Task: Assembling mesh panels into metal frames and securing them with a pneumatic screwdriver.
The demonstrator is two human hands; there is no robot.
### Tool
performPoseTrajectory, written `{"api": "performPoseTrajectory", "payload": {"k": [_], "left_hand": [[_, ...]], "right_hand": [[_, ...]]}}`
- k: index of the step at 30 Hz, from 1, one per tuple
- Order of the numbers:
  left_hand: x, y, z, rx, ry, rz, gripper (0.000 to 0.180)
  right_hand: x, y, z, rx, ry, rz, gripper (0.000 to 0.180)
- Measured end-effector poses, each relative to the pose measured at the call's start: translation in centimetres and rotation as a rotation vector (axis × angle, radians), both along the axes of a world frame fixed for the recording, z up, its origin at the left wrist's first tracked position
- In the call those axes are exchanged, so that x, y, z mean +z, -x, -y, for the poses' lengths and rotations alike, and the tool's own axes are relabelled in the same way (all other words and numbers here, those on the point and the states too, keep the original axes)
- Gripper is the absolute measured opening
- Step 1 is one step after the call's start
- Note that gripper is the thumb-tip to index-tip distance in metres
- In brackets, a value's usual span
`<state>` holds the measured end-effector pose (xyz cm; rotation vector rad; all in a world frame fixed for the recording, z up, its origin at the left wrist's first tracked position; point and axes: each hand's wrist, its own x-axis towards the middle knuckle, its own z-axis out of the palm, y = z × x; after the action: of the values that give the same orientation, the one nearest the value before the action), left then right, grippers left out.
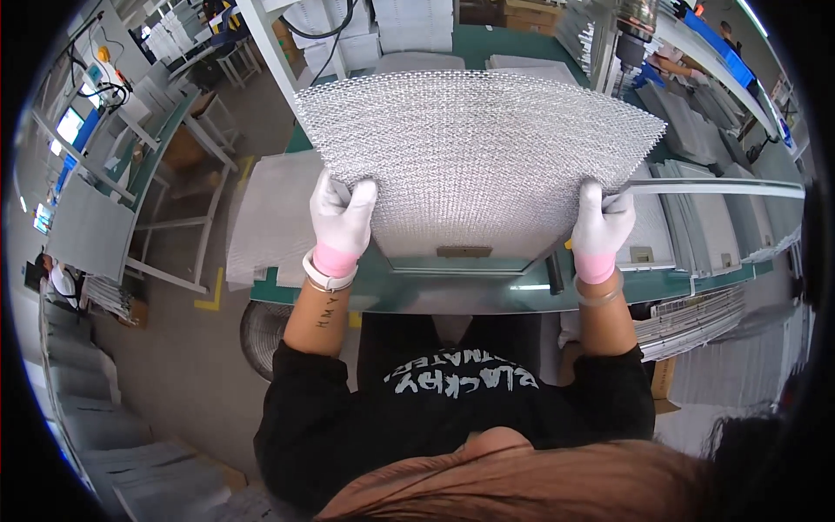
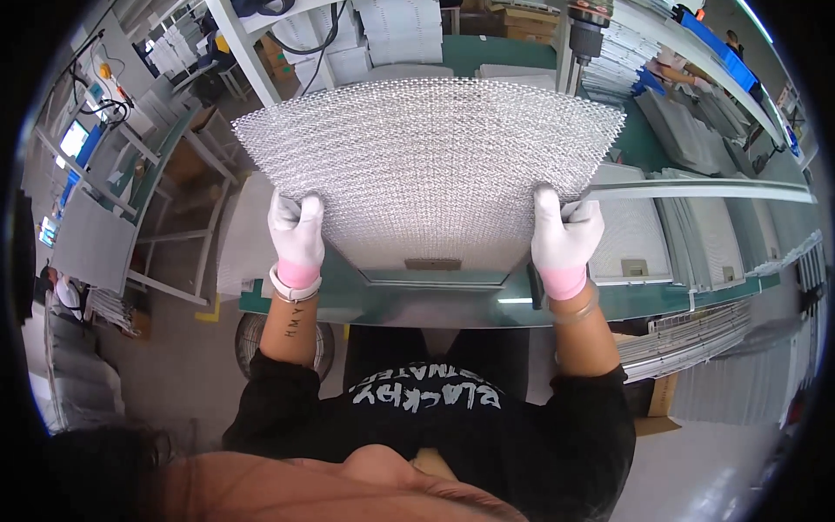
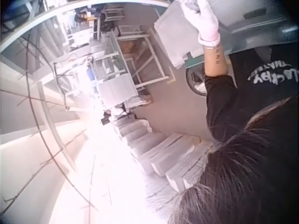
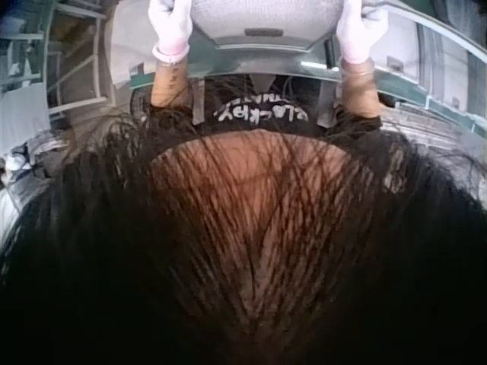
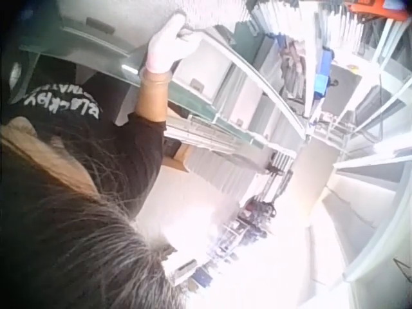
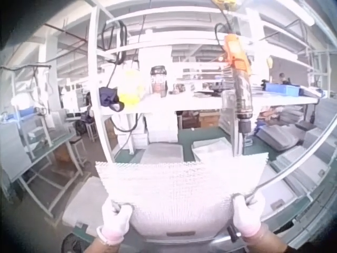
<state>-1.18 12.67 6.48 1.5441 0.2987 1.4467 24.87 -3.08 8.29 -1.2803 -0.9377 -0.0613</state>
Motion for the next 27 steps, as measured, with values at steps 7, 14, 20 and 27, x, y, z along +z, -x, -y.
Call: {"api": "performPoseTrajectory", "payload": {"k": [7,14,20,27], "left_hand": [[-5.3,1.3,-0.2,0.013,0.022,-0.041,0.038],[-7.7,1.5,0.3,0.035,0.027,-0.117,0.036],[-7.7,2.3,0.4,0.147,-0.054,-0.269,0.038],[1.1,3.9,-1.7,-0.181,0.004,-0.23,0.035]], "right_hand": [[-3.6,-1.2,0.4,0.18,0.011,0.001,0.018],[-6.3,-1.5,0.5,0.167,0.063,0.079,0.023],[-8.1,-1.4,0.8,0.202,0.085,0.025,0.024],[1.3,-2.5,1.2,0.536,0.069,-0.129,0.024]]}}
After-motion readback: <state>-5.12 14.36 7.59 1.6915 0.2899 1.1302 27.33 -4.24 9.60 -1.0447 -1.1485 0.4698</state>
